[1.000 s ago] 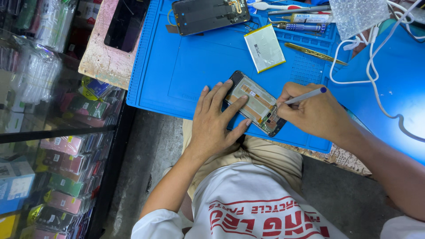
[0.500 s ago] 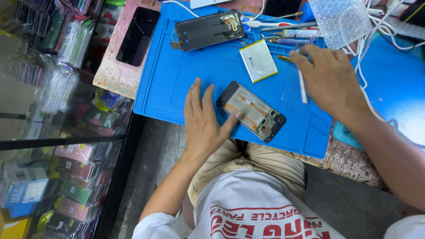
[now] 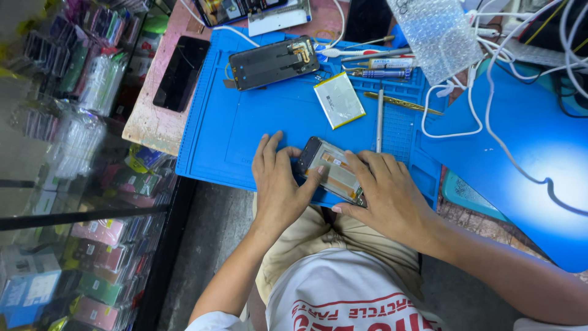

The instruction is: The person separates the back panel of a blue smartphone by hand, removes the battery, and uses a pen to mark the internal frame.

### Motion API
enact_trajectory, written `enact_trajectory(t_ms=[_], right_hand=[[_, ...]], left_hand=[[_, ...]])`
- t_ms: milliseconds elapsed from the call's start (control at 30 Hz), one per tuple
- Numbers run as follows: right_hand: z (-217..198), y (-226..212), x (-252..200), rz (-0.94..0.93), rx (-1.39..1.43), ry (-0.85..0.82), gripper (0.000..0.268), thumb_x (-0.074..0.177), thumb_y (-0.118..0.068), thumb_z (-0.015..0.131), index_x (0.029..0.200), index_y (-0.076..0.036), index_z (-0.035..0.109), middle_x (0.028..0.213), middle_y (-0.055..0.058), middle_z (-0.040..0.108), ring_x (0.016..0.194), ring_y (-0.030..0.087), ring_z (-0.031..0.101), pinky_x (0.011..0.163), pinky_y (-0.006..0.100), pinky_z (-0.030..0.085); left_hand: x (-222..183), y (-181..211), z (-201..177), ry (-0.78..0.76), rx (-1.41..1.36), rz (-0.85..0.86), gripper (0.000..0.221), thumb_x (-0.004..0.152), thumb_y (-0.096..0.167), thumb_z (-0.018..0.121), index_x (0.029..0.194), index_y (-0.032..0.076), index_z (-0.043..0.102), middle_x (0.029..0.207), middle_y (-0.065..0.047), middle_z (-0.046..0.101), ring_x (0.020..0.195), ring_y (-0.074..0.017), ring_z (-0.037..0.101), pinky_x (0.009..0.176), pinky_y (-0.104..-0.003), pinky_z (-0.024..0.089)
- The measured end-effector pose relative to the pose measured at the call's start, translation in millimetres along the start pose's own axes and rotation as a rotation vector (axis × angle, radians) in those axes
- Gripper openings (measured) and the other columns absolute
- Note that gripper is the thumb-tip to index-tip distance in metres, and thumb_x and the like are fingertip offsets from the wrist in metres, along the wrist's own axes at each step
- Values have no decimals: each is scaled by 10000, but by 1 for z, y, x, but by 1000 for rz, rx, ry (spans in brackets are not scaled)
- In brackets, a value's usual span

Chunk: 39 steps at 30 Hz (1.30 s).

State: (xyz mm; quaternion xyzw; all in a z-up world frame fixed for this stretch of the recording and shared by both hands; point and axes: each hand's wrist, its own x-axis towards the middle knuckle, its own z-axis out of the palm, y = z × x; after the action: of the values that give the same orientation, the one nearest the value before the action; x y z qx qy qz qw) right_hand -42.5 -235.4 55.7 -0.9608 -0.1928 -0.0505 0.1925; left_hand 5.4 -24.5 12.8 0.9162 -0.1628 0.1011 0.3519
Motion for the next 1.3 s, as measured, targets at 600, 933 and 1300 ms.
enact_trajectory(t_ms=[600, 933, 1300], right_hand=[[5, 57, 59, 91, 372, 301, 1020, 801, -439, 872, 1539, 64, 379, 1336, 215, 475, 1216, 329, 563, 974, 386, 508], [-28, 101, 64, 22, 88, 659, 468, 1041, -199, 757, 1450, -31, 604, 1406, 168, 546, 1166, 312, 642, 958, 415, 547], [-20, 89, 69, -5, -99, 521, 349, 834, -267, 861, 1129, -115, 752, 1112, 57, 638, 1041, 278, 594, 913, 428, 470]], left_hand=[[56, 18, 25, -253, -1278, -190, 660, 1030, 485, 482, 1545, 100, 331, 1340, -108, 630, 1279, -243, 595, 1078, -406, 476], [180, -1, 71, -814, -1882, -313, 658, 1117, 502, 352, 1496, -23, 470, 1363, -242, 633, 1201, -332, 676, 1047, -460, 550], [149, 11, 76, -750, -1715, -397, 602, 1105, 476, 412, 1626, 183, 341, 1412, -101, 591, 1181, -218, 640, 959, -384, 562]])
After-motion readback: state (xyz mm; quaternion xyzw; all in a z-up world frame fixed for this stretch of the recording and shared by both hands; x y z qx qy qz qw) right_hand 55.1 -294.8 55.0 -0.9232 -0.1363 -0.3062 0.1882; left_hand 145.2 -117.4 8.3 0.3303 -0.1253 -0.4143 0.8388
